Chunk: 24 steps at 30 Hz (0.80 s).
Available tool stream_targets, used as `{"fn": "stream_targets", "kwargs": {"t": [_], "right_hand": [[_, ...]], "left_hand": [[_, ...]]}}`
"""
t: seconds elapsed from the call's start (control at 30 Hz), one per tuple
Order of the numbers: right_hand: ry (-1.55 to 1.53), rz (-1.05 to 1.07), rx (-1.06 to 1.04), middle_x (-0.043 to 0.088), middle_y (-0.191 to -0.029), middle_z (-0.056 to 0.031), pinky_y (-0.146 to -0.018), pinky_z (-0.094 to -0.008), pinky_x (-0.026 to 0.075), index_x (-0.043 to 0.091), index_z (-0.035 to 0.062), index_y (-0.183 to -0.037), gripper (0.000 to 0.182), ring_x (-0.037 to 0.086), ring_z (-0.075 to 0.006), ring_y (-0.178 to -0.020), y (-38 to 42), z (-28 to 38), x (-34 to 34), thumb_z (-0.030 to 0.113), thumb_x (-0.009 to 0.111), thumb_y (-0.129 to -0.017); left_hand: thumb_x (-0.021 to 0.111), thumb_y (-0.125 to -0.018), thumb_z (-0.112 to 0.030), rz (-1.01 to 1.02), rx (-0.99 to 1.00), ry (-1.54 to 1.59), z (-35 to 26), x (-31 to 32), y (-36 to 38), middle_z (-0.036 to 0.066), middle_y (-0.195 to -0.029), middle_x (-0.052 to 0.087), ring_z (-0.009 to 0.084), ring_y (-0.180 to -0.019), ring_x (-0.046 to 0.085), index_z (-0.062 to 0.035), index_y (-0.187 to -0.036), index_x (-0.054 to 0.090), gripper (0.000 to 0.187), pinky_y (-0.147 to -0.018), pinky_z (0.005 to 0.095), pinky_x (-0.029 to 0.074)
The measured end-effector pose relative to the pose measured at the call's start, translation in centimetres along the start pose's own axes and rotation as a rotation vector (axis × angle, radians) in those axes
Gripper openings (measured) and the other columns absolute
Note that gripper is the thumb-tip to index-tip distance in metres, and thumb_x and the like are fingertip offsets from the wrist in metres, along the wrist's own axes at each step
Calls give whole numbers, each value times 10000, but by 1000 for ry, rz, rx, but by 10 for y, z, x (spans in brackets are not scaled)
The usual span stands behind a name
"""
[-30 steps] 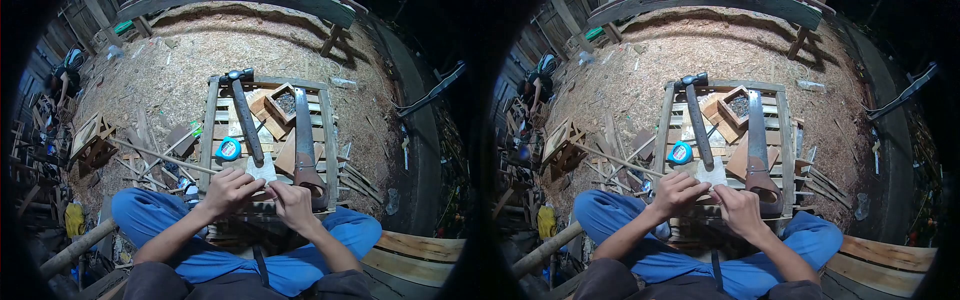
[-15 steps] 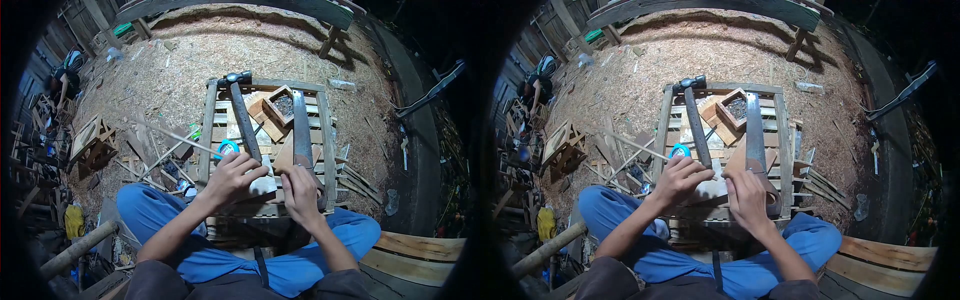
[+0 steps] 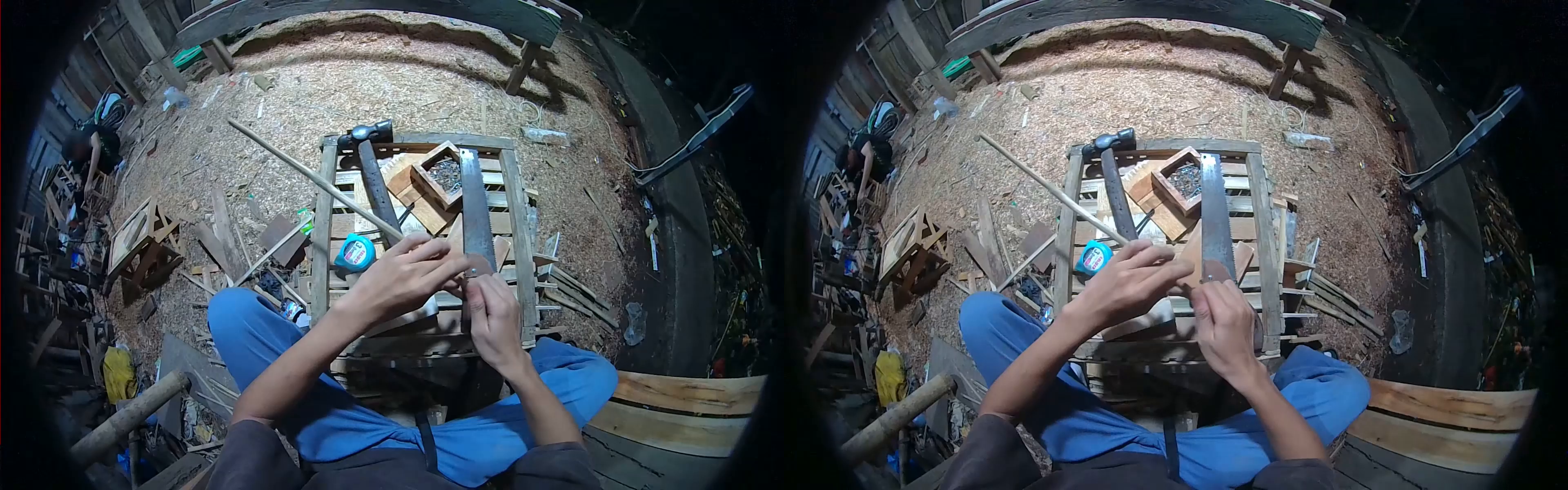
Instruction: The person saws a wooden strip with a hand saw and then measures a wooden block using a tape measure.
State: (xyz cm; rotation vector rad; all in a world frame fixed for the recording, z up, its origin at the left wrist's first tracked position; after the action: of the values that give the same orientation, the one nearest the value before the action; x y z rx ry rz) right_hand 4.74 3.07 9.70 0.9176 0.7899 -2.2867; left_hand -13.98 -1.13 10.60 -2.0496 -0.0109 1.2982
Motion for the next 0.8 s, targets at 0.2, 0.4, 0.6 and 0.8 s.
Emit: {"fn": "stream_targets", "kwargs": {"t": [0.2, 0.4, 0.6, 0.8], "right_hand": [[-195, -155, 307, 630, -830, -157, -779, -465, 440, 629, -2, -921, 426, 585, -371, -832, 7, -22, -3, 316, 445, -1136], [-308, -264, 481, 626, -826, -144, -787, -437, 431, 617, -7, -890, 443, 574, -332, -813, 18, -31, 0, 311, 437, -1141], [177, -168, 277, 650, -833, -155, -843, -458, 405, 663, 29, -904, 362, 584, -335, -844, 16, -27, 15, 274, 488, -1105], [339, 65, 82, 660, -800, -118, -843, -468, 387, 693, 60, -878, 267, 574, -309, -816, 13, -5, 21, 244, 592, -1042]], "left_hand": [[837, -861, -215, -166, -188, -19, -5, -13, 5, 157, -1416, 602, 334, -1370, 535, -73, -1445, 567, 659, -1131, 471, 450], [854, -821, -459, -57, -436, -24, -8, -13, 68, 154, -1250, 611, 344, -1201, 580, -29, -1404, 554, 783, -1060, 452, 415], [864, -753, -583, 36, -488, -24, -10, -15, 117, 171, -1341, 580, 361, -1267, 539, -33, -1489, 471, 1000, -1138, 499, 346], [913, -708, -498, -23, -571, 103, -2, -14, 141, 180, -1433, 523, 389, -1351, 467, -73, -1570, 384, 1097, -1148, 508, 378]]}}
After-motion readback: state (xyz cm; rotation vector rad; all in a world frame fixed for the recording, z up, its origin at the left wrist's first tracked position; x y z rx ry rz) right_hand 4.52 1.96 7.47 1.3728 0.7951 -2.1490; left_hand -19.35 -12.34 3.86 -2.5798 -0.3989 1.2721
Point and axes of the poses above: each hand's wrist, its own y-axis away from the middle knuckle, its own x-axis out of the palm, z = x × y, the point moved 3 cm from there along -y, towards the middle knuckle
